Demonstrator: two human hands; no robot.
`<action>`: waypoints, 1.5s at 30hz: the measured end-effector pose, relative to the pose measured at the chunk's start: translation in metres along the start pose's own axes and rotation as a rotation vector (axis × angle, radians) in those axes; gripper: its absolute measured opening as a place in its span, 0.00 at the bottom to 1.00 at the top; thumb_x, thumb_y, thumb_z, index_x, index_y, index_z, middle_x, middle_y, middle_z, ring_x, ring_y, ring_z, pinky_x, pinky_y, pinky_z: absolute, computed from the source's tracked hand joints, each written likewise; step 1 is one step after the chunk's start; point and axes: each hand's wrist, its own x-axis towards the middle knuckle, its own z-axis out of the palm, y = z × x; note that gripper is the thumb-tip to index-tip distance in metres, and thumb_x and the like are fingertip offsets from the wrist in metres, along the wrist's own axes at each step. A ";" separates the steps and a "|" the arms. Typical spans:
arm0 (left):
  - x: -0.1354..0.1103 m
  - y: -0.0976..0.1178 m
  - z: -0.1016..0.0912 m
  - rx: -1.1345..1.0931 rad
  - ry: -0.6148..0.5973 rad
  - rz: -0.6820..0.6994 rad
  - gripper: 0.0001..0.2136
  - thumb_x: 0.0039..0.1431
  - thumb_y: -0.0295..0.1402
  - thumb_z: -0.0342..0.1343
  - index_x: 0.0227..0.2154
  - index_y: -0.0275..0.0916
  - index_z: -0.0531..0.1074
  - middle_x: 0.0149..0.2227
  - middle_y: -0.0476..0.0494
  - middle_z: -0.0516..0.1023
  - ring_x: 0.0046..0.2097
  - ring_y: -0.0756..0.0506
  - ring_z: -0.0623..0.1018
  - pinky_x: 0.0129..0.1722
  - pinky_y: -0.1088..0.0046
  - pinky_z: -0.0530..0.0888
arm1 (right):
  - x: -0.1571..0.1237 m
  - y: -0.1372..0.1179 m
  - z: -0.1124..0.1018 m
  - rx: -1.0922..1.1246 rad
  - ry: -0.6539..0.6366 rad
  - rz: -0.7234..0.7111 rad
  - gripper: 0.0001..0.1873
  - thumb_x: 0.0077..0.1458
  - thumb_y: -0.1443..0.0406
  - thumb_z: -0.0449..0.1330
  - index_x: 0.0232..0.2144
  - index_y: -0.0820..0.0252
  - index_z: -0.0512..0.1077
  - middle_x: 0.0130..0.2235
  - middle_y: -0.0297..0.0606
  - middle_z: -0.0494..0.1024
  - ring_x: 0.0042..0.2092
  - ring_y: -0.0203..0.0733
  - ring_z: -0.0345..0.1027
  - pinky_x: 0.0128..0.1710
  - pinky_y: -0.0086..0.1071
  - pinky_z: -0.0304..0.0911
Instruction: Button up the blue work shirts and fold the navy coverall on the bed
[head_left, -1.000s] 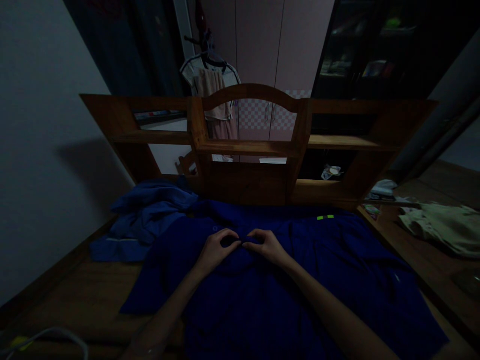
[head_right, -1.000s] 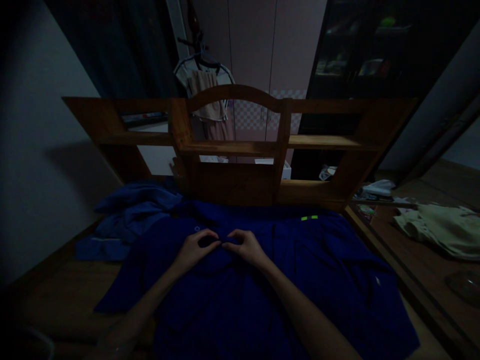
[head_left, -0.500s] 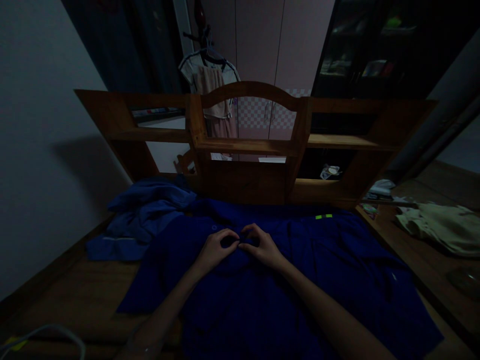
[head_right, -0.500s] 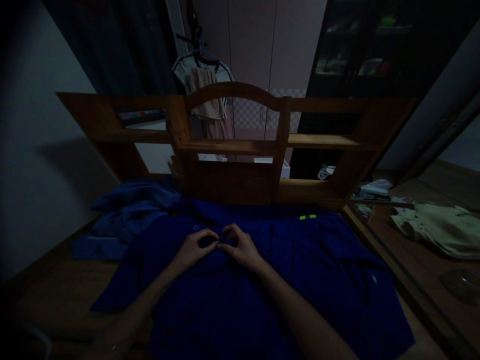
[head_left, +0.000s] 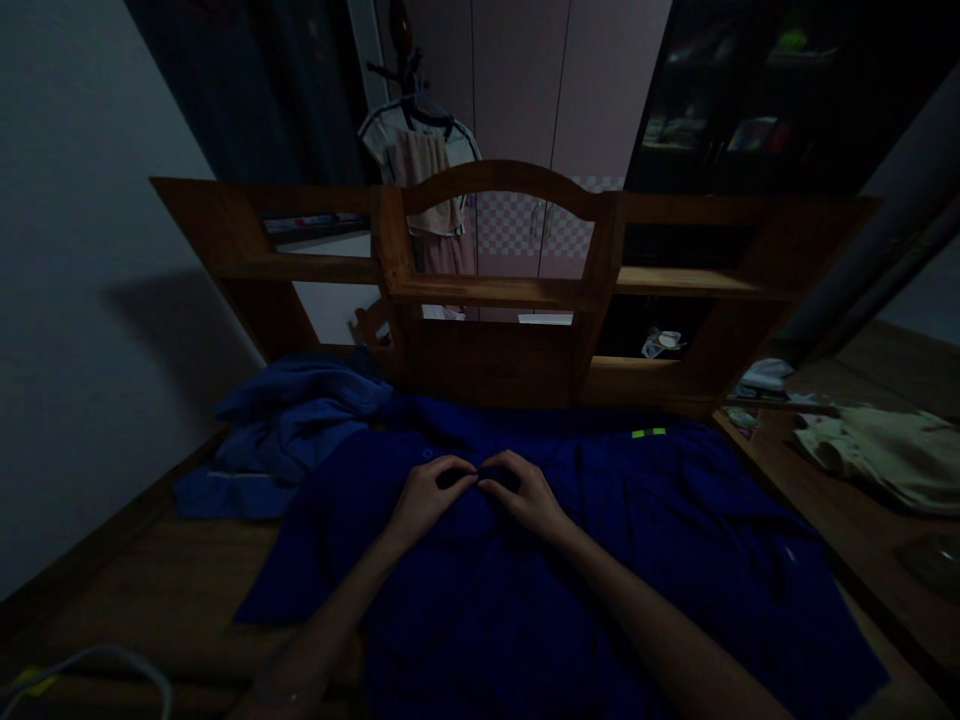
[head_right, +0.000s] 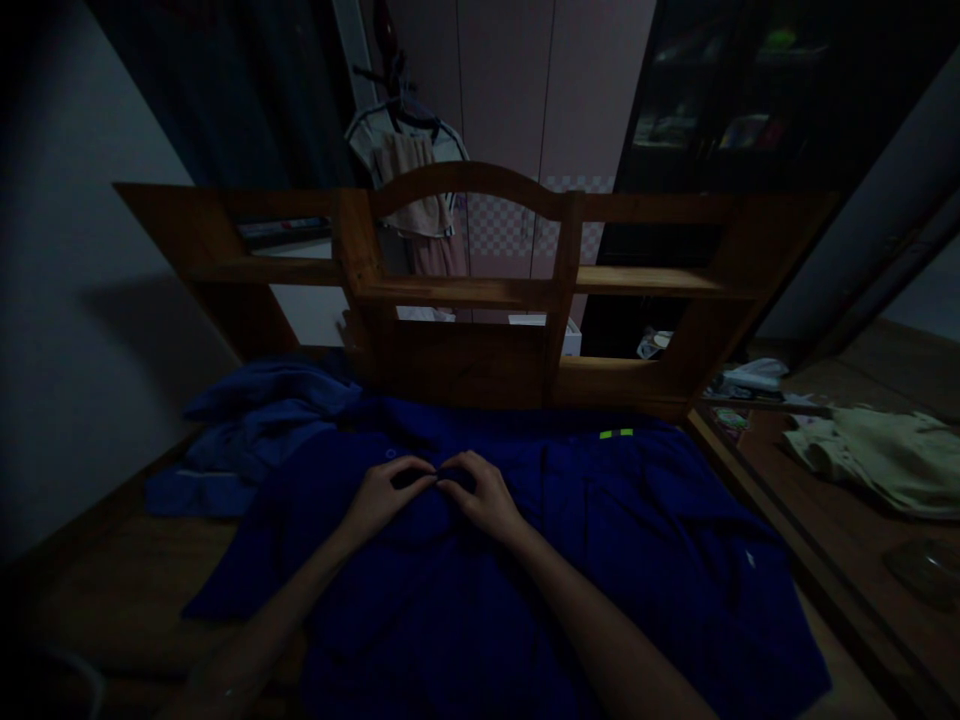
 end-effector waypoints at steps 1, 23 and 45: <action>0.000 0.000 0.000 -0.002 0.007 -0.006 0.07 0.56 0.38 0.57 0.34 0.43 0.76 0.37 0.50 0.79 0.41 0.46 0.77 0.44 0.72 0.70 | 0.000 0.000 0.000 -0.004 0.005 -0.005 0.09 0.57 0.62 0.59 0.42 0.56 0.70 0.41 0.36 0.73 0.45 0.40 0.67 0.46 0.32 0.60; 0.000 0.002 0.000 -0.056 -0.019 -0.045 0.07 0.55 0.37 0.57 0.34 0.44 0.77 0.36 0.51 0.80 0.40 0.46 0.78 0.42 0.74 0.71 | -0.001 0.001 0.005 -0.040 -0.045 -0.025 0.08 0.60 0.66 0.55 0.42 0.56 0.64 0.40 0.36 0.70 0.43 0.38 0.65 0.43 0.31 0.59; -0.001 0.018 -0.002 -0.035 0.001 0.034 0.09 0.60 0.39 0.52 0.36 0.40 0.74 0.37 0.46 0.78 0.41 0.46 0.76 0.45 0.70 0.71 | 0.000 -0.002 0.001 -0.025 -0.098 0.063 0.11 0.59 0.68 0.51 0.40 0.57 0.72 0.38 0.34 0.76 0.40 0.39 0.69 0.41 0.30 0.61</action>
